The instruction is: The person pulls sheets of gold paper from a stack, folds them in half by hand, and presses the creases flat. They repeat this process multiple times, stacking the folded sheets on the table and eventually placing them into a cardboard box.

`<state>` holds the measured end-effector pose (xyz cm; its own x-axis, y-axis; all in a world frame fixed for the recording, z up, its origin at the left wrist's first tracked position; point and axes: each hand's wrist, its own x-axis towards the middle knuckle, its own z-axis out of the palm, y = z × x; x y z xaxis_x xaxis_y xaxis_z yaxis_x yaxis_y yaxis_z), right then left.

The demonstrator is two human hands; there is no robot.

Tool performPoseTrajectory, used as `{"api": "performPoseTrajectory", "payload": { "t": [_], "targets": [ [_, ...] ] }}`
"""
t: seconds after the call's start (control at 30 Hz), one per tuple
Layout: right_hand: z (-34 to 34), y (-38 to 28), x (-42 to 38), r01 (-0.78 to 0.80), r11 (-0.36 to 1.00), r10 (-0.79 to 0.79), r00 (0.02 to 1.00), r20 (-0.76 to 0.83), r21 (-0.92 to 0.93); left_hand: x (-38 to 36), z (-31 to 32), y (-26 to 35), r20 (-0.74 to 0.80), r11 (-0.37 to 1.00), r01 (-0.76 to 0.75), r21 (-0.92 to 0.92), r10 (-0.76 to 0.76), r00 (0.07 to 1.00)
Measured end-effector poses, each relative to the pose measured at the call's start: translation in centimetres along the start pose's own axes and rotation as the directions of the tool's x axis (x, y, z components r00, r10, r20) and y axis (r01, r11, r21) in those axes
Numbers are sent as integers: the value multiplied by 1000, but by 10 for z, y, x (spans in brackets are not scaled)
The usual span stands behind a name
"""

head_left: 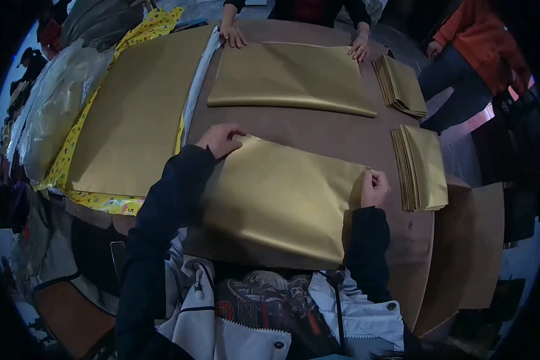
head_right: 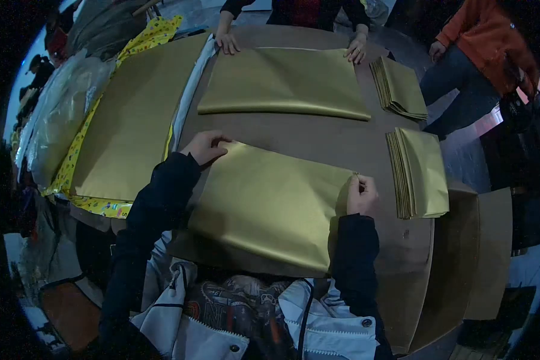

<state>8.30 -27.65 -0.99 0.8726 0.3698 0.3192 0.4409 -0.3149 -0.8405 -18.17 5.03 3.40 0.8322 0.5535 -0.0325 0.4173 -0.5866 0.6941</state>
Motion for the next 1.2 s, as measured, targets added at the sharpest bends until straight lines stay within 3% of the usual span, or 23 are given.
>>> {"api": "performPoseTrajectory", "payload": {
  "t": [0.17, 0.23, 0.4, 0.5, 0.57, 0.7, 0.73, 0.87, 1.2],
  "targets": [
    [4, 19, 3, 10, 1000, -10, 1000, 5, -17, 14, 6, -22, 14, 998, -26, 58, 25, 1000],
    [1, 7, 2, 40, 973, -37, 999, 16, -227, 14, 4, -18, 26, 998, 1, 62, -3, 1000],
    [3, 4, 2, 133, 941, -130, 991, 31, -311, 19, 2, -13, 70, 982, 28, 187, -42, 997],
    [4, 9, 5, 233, 895, -226, 972, 65, -380, 14, 5, -11, -23, 951, -42, 306, 52, 998],
    [4, 13, 6, 308, 853, -292, 951, 104, -421, 14, 7, -17, -92, 937, -224, 267, 256, 962],
    [4, 7, 6, 273, 856, -245, 962, 121, -440, 13, 3, -4, -24, 916, -181, 358, 203, 979],
    [3, 6, 7, 251, 837, -210, 968, 139, -487, 18, 5, -17, -40, 913, -254, 320, 281, 959],
    [3, 13, 9, 305, 823, -265, 952, 151, -479, 20, 5, -16, -22, 941, -150, 303, 165, 986],
    [1, -1, 8, 260, 804, -196, 965, 174, -535, 30, 1, -16, 39, 938, -134, 321, 128, 991]
  ]
}}
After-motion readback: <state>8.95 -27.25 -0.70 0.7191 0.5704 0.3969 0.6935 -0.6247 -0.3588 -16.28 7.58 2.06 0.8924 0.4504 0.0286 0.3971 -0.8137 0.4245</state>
